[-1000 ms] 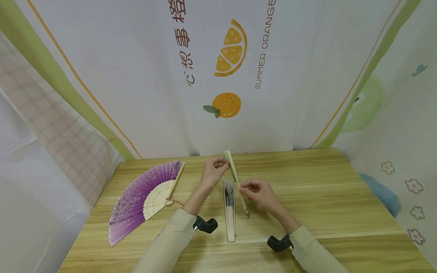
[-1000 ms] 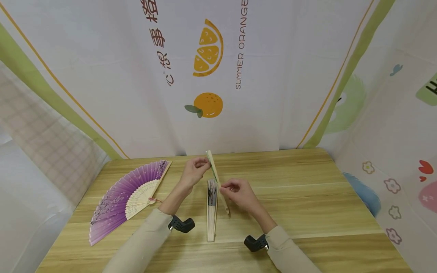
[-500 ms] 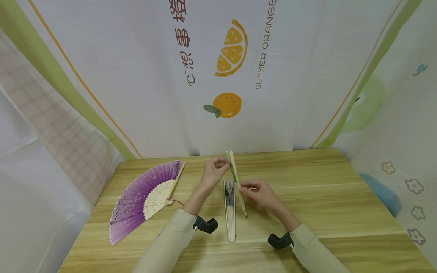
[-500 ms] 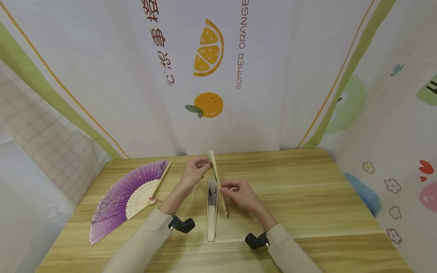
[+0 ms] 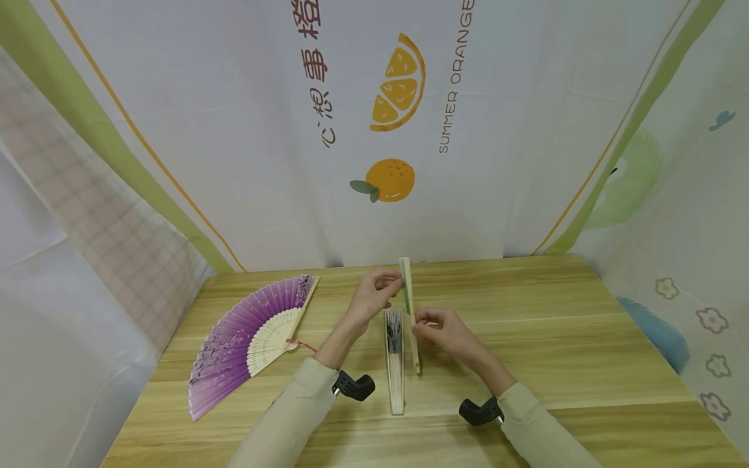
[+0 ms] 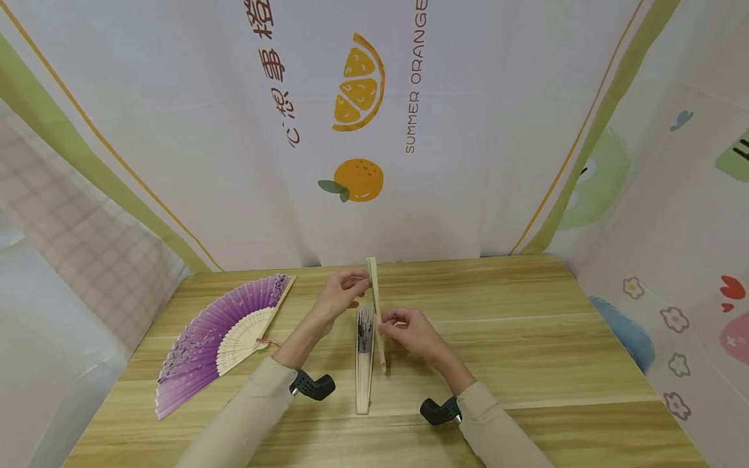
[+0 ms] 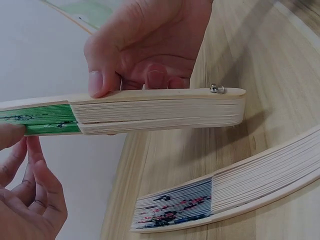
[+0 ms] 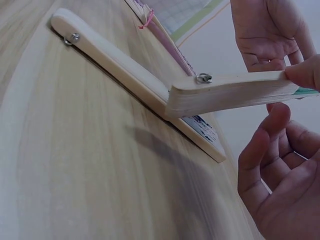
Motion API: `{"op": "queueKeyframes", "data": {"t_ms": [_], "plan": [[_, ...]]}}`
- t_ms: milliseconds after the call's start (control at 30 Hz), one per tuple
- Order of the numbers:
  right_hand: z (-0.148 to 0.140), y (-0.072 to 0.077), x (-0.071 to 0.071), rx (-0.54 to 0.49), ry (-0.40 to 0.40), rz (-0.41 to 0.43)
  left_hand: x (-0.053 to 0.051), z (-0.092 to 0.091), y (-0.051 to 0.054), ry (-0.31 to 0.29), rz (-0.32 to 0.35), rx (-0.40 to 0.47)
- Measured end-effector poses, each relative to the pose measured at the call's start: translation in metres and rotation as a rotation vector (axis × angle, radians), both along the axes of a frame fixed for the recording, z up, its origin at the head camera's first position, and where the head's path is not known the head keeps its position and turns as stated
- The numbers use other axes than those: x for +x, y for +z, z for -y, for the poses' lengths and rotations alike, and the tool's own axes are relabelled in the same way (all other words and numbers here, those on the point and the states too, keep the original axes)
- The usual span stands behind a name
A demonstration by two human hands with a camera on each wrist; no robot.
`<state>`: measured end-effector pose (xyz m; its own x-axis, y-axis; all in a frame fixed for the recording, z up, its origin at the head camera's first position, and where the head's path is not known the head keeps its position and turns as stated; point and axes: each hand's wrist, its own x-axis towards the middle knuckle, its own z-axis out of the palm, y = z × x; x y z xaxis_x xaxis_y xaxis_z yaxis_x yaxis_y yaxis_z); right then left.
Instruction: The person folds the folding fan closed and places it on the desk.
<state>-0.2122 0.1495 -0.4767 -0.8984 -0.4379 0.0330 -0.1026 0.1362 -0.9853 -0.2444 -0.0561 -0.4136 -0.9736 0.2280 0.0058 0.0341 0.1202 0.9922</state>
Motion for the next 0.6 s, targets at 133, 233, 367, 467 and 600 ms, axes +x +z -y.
{"op": "queueKeyframes", "data": {"t_ms": [133,233,367,467,600], "plan": [[-0.001,-0.001,0.0,-0.01,-0.004,0.004,0.0,0.0,-0.001,-0.023,0.007,0.002],[-0.002,-0.003,-0.001,-0.015,-0.001,0.001,-0.002,0.001,-0.005,-0.045,0.02,0.009],[-0.003,-0.004,-0.001,-0.033,0.014,-0.007,-0.001,0.003,-0.006,-0.083,0.045,0.019],[-0.004,-0.004,0.0,-0.059,0.029,-0.011,0.0,0.004,-0.007,-0.103,0.048,0.021],[-0.006,-0.004,0.0,-0.074,0.042,-0.015,0.001,0.006,-0.01,-0.135,0.058,0.021]]}}
